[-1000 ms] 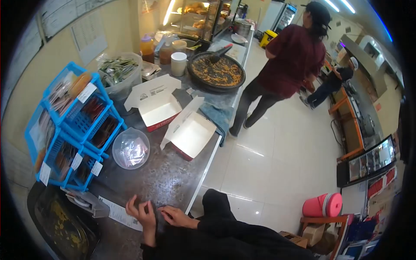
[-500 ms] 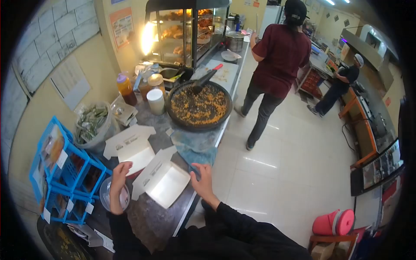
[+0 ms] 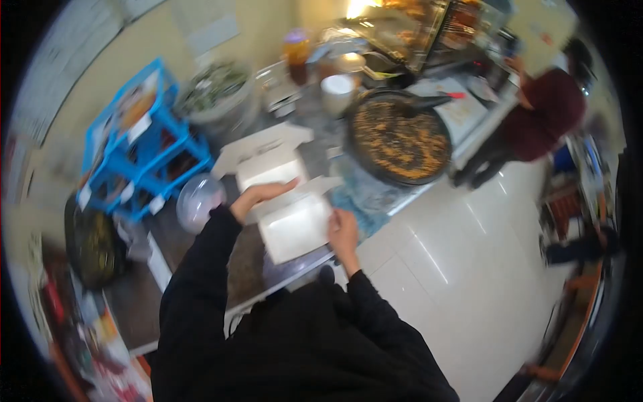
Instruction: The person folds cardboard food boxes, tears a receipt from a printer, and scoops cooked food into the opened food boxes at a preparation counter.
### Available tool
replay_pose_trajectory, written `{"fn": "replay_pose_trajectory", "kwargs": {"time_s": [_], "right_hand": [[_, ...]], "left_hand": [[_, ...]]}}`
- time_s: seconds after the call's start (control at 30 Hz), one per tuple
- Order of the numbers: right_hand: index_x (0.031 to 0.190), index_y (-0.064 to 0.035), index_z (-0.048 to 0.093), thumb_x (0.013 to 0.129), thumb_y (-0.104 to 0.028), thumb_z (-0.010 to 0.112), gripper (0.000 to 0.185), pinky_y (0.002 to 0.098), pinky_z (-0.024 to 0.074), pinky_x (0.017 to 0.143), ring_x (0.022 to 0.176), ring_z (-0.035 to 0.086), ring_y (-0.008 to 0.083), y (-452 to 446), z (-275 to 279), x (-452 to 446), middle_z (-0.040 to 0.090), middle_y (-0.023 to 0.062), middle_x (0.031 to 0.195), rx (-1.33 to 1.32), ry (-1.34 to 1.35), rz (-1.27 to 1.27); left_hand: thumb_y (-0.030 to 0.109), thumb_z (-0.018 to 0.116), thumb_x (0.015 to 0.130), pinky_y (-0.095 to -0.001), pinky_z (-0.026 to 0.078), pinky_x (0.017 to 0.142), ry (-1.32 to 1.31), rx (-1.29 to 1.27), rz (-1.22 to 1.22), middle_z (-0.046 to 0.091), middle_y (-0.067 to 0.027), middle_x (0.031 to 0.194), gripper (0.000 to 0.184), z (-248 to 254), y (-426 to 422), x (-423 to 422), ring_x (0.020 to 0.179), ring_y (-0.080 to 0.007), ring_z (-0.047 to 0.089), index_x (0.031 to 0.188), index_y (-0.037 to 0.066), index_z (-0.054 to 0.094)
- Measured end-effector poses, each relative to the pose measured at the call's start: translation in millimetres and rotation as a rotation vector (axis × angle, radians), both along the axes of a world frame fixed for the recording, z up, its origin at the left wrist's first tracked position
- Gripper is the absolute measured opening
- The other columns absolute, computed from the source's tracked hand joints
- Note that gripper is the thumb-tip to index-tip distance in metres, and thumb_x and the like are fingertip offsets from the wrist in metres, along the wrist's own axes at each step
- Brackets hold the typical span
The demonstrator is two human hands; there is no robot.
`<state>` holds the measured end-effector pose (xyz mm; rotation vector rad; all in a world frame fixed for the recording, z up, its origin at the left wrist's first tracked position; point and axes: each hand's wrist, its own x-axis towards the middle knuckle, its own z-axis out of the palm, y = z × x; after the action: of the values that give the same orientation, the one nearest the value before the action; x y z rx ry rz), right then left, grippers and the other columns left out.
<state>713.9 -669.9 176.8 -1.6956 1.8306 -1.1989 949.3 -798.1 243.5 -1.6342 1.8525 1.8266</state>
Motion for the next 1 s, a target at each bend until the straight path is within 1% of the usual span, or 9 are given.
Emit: {"fn": "replay_pose_trajectory", "kwargs": {"time_s": [0.07,0.23,0.37,0.63,0.67,0.73,0.8,0.87,1.0], "right_hand": [[0.103,-0.0059,0.066,0.085,-0.014,0.061,0.020,0.0442,0.0472,0.076,0.086,0.059,0.0354,-3,2,-4,0.062,0.0159,0.090,-0.031,0.018,0.020],[0.105,-0.0049,0.067,0.087,-0.016,0.062,0.022,0.0405,0.0468,0.077,0.085,0.060,0.0306,-2,-7,1,0.064,0.0128,0.092,0.028,0.012,0.035],[0.106,-0.0034,0.067,0.090,-0.017,0.061,0.021,0.0379,0.0460,0.078,0.085,0.059,0.0278,-2,-22,0,0.064,0.0127,0.094,-0.043,-0.108,0.063],[0.108,0.0026,0.061,0.093,-0.010,0.056,0.020,0.0348,0.0447,0.090,0.100,0.060,0.0274,35,-20,-21,0.063,0.0152,0.109,-0.219,-0.227,0.078],[0.115,0.0011,0.057,0.091,-0.009,0.057,0.026,0.0362,0.0422,0.096,0.110,0.056,0.0279,53,-21,-51,0.060,0.0157,0.119,0.099,-0.268,0.249],[0.122,0.0016,0.053,0.090,-0.008,0.056,0.033,0.0376,0.0441,0.096,0.111,0.054,0.0277,93,-73,-97,0.056,0.0170,0.121,0.121,-1.022,0.110],[0.123,0.0018,0.051,0.091,-0.009,0.055,0.034,0.0382,0.0462,0.093,0.107,0.055,0.0268,109,-51,-116,0.056,0.0164,0.118,-0.027,-1.380,0.098],[0.125,0.0019,0.049,0.092,-0.009,0.055,0.035,0.0389,0.0483,0.090,0.104,0.057,0.0259,121,-17,-128,0.056,0.0158,0.114,-0.196,-1.739,0.082],[0.127,0.0046,0.045,0.093,-0.007,0.052,0.037,0.0391,0.0496,0.088,0.098,0.057,0.0254,152,38,-136,0.053,0.0153,0.109,-0.567,-2.731,0.178]], "left_hand": [[0.075,0.021,0.092,-0.0347,0.037,0.104,0.162,-0.031,-0.056,0.057,-0.0151,0.131,0.092,3,-4,7,0.120,-0.0225,0.052,0.130,-0.001,0.055],[0.054,0.030,0.102,-0.0376,0.037,0.104,0.528,-0.554,0.516,0.058,-0.0129,0.131,0.065,96,66,50,0.120,-0.0213,0.055,0.136,0.002,0.049],[0.031,0.041,0.104,-0.0297,0.042,0.096,0.586,-0.858,0.890,0.063,-0.0083,0.116,0.040,45,156,88,0.110,-0.0162,0.058,0.123,0.002,0.059],[0.028,0.046,0.103,-0.0289,0.047,0.090,0.445,-0.594,1.034,0.067,-0.0099,0.107,0.037,-23,175,97,0.104,-0.0171,0.062,0.113,-0.004,0.061],[0.028,0.046,0.102,-0.0290,0.047,0.091,0.424,-0.618,1.004,0.067,-0.0113,0.107,0.037,-23,158,95,0.105,-0.0176,0.062,0.113,-0.004,0.061],[0.032,0.054,0.098,-0.0335,0.047,0.092,0.311,-0.560,0.981,0.067,-0.0179,0.109,0.041,-27,117,78,0.106,-0.0242,0.063,0.113,-0.005,0.061],[0.024,0.058,0.093,-0.0406,0.050,0.089,-0.214,-1.011,1.040,0.067,-0.0220,0.103,0.040,-80,66,54,0.098,-0.0349,0.065,0.119,-0.006,0.056],[0.017,0.056,0.090,-0.0439,0.048,0.089,-0.417,-0.962,0.875,0.064,-0.0234,0.107,0.038,-111,37,66,0.100,-0.0387,0.063,0.122,-0.005,0.052],[0.004,0.049,0.086,-0.0434,0.044,0.094,-0.088,-0.631,1.049,0.056,-0.0255,0.120,0.038,-41,47,37,0.112,-0.0393,0.055,0.123,-0.002,0.046]]}}
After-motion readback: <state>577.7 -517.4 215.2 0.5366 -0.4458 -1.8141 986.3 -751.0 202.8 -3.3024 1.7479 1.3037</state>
